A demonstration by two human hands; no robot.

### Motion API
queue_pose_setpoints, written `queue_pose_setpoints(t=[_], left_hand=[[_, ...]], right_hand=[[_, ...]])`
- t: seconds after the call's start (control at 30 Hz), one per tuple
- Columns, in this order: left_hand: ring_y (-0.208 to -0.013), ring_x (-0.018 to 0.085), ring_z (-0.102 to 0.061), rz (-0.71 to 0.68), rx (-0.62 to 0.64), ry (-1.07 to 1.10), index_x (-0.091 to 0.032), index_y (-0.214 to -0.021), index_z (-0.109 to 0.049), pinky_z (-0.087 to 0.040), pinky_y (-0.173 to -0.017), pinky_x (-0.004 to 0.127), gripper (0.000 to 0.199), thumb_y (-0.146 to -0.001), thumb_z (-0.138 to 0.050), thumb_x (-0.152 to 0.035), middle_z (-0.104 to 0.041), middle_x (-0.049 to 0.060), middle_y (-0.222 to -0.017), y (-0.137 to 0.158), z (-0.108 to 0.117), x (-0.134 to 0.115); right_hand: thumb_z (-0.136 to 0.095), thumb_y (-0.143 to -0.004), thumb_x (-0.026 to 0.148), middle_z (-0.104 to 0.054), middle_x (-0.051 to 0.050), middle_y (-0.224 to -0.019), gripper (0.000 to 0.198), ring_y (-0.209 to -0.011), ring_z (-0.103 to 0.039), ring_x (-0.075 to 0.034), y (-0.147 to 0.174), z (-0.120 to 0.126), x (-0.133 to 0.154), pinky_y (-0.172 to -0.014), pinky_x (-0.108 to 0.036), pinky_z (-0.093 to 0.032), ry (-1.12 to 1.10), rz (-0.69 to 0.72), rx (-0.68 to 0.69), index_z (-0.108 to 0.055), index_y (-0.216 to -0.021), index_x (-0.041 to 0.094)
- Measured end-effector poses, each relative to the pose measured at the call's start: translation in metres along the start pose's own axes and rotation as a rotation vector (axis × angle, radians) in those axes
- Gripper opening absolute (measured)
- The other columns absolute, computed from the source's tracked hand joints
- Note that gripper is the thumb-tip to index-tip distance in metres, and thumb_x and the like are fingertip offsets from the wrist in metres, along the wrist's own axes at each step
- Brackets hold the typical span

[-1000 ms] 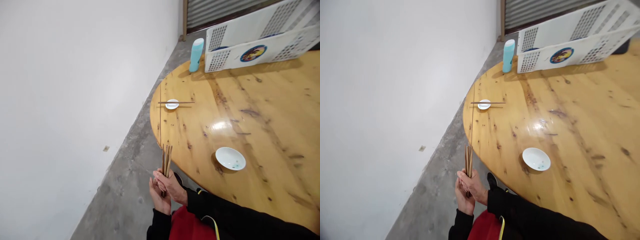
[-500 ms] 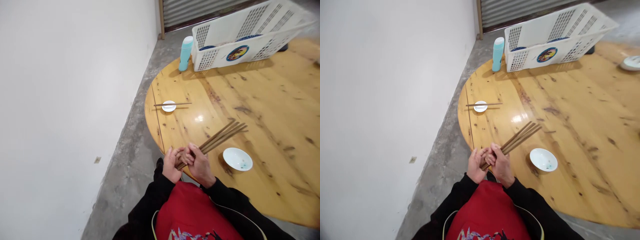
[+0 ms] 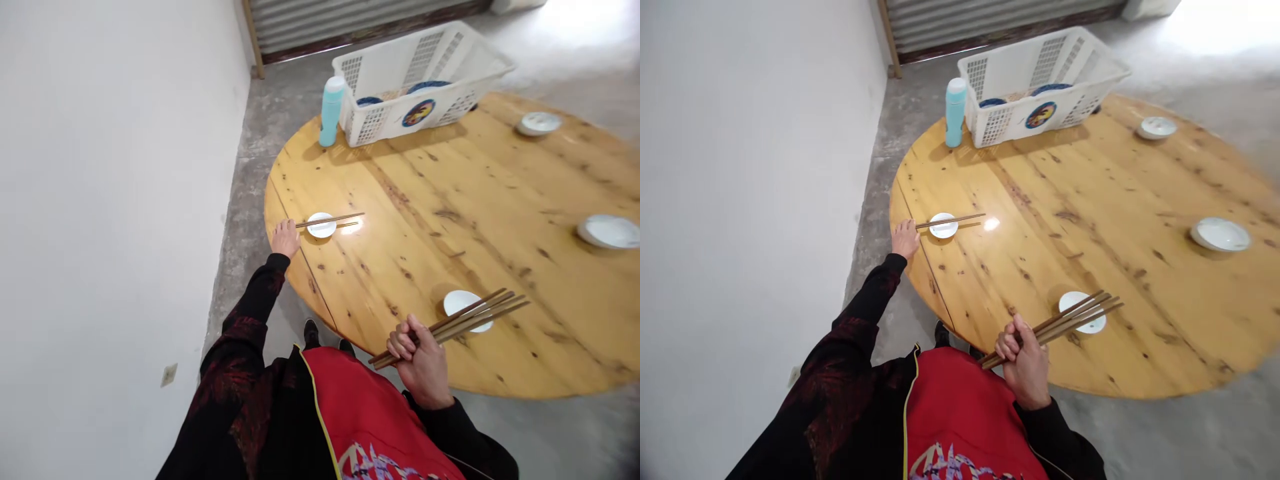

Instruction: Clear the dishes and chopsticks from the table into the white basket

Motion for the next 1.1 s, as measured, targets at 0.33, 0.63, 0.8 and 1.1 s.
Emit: queue_pose_setpoints(t=[0.33, 0.63, 0.8, 1.1], left_hand=[[-0.117, 0.034, -0.056, -0.109, 0.064, -0.149, -0.006, -0.113, -0.063, -0.038, -0.098, 0.044, 0.035, -0.104, -0.032, -0.020, -0.066, 0.026, -0.117, -0.023, -0.014, -0.007], [-0.081, 0.017, -0.065, -0.151, 0.196, 0.737, -0.024, -0.081, -0.051, -0.047, -0.081, 0.027, 0.032, -0.104, -0.030, -0.027, -0.067, 0.002, -0.081, 0.134, -0.009, -0.097], [-0.077, 0.019, -0.063, -0.252, 0.240, 0.879, -0.024, -0.080, -0.052, -0.046, -0.077, 0.029, 0.032, -0.103, -0.032, -0.035, -0.065, 0.004, -0.079, 0.181, -0.020, -0.170], [-0.096, 0.027, -0.063, -0.500, 0.209, 0.501, -0.021, -0.093, -0.061, -0.050, -0.089, 0.039, 0.033, -0.104, -0.032, -0.034, -0.067, 0.014, -0.095, 0.190, -0.022, -0.219]], right_hand=[[-0.089, -0.068, 0.050, -0.029, 0.011, -0.046, 0.047, -0.036, -0.025, -0.002, -0.005, 0.013, -0.003, -0.036, -0.016, -0.028, -0.014, 0.039, -0.119, -0.055, -0.065, 0.018], [-0.092, -0.058, 0.060, -0.060, 0.003, -0.068, 0.055, -0.039, -0.025, 0.001, -0.052, -0.028, 0.020, -0.033, -0.015, -0.020, 0.019, 0.015, 0.024, -0.065, -0.077, 0.016], [-0.091, -0.053, 0.067, -0.063, 0.000, -0.070, 0.060, -0.043, -0.033, -0.002, -0.061, -0.038, 0.050, -0.033, -0.017, -0.020, 0.084, 0.158, 0.096, -0.065, -0.074, 0.017], [-0.082, -0.065, 0.074, -0.057, 0.000, -0.054, 0.060, -0.050, -0.048, -0.010, -0.066, -0.007, 0.070, -0.045, -0.022, -0.037, 0.158, 0.220, 0.087, -0.058, -0.061, 0.019]])
Point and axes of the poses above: each hand's wrist, its own y-axis away from the middle knuckle, its own z-axis out of the back of the hand, x = y × z, the point moved 7 cm from there along -y, towards the middle knuckle
